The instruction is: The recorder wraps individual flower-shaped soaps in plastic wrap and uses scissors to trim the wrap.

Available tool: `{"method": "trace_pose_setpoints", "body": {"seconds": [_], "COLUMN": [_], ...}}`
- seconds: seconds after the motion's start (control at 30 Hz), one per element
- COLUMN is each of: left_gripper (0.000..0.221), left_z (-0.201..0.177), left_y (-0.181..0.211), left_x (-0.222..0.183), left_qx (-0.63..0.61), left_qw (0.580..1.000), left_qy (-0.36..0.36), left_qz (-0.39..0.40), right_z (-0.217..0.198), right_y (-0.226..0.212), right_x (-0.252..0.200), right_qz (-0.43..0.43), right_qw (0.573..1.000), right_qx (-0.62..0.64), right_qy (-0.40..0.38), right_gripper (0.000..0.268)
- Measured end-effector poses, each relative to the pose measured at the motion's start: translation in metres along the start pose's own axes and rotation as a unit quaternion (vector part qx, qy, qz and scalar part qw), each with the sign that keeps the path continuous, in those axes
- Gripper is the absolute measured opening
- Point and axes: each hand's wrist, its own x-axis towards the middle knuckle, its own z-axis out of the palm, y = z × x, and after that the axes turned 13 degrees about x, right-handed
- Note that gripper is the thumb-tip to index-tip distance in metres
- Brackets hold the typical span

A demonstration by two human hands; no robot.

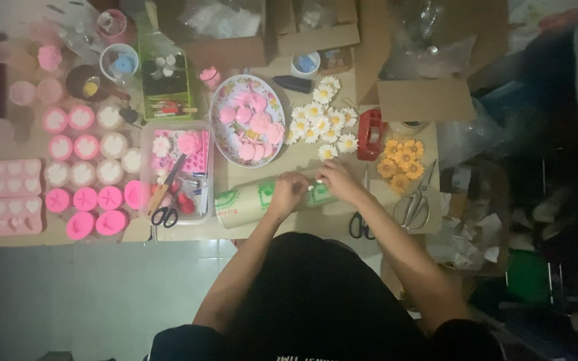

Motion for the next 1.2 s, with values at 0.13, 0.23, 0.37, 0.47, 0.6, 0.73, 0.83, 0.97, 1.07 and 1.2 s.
{"method": "trace_pose_setpoints", "body": {"seconds": [0.13,0.23,0.37,0.47,0.6,0.73,0.83,0.97,1.07,1.2], "left_gripper": [0.012,0.011,0.01,0.032,0.111,0.129,0.128,0.126,0.121,0.108], "left_z": [-0.005,0.0,0.004,-0.021,-0.063,-0.043,-0.008,-0.014,-0.004,-0.025], "left_y": [-0.003,-0.011,-0.025,-0.003,0.035,-0.009,-0.068,-0.06,-0.072,-0.012], "left_x": [0.004,0.007,0.004,0.01,0.009,0.014,0.02,0.023,0.02,0.017], "left_qx": [-0.034,-0.056,-0.077,-0.022,0.257,0.322,0.206,0.047,0.047,0.037], "left_qw": [0.999,0.997,0.994,0.995,0.938,0.883,0.896,0.866,0.858,0.933], "left_qy": [-0.018,-0.033,-0.053,-0.09,-0.234,-0.342,-0.392,-0.497,-0.511,-0.341], "left_qz": [-0.02,-0.038,-0.052,-0.043,-0.002,-0.016,0.032,0.02,0.019,0.113], "right_z": [-0.012,-0.021,-0.035,-0.035,-0.033,-0.035,-0.037,-0.057,-0.059,-0.064], "right_y": [-0.014,-0.019,-0.024,-0.016,-0.029,-0.041,-0.048,-0.096,-0.115,-0.137], "right_x": [-0.004,-0.006,-0.008,-0.014,-0.023,-0.03,-0.034,-0.029,-0.033,-0.039], "right_qz": [0.061,0.051,0.075,0.036,0.162,0.185,0.038,-0.04,-0.007,-0.054], "right_qw": [0.996,0.997,0.996,0.999,0.986,0.981,0.998,0.999,0.998,0.995], "right_qx": [-0.044,0.01,0.026,-0.033,0.036,-0.01,0.036,0.002,-0.051,-0.068], "right_qy": [-0.055,-0.055,-0.046,-0.02,-0.021,-0.054,-0.039,-0.02,-0.035,0.04], "right_gripper": [0.011,0.011,0.018,0.013,0.016,0.015,0.017,0.014,0.013,0.018]}}
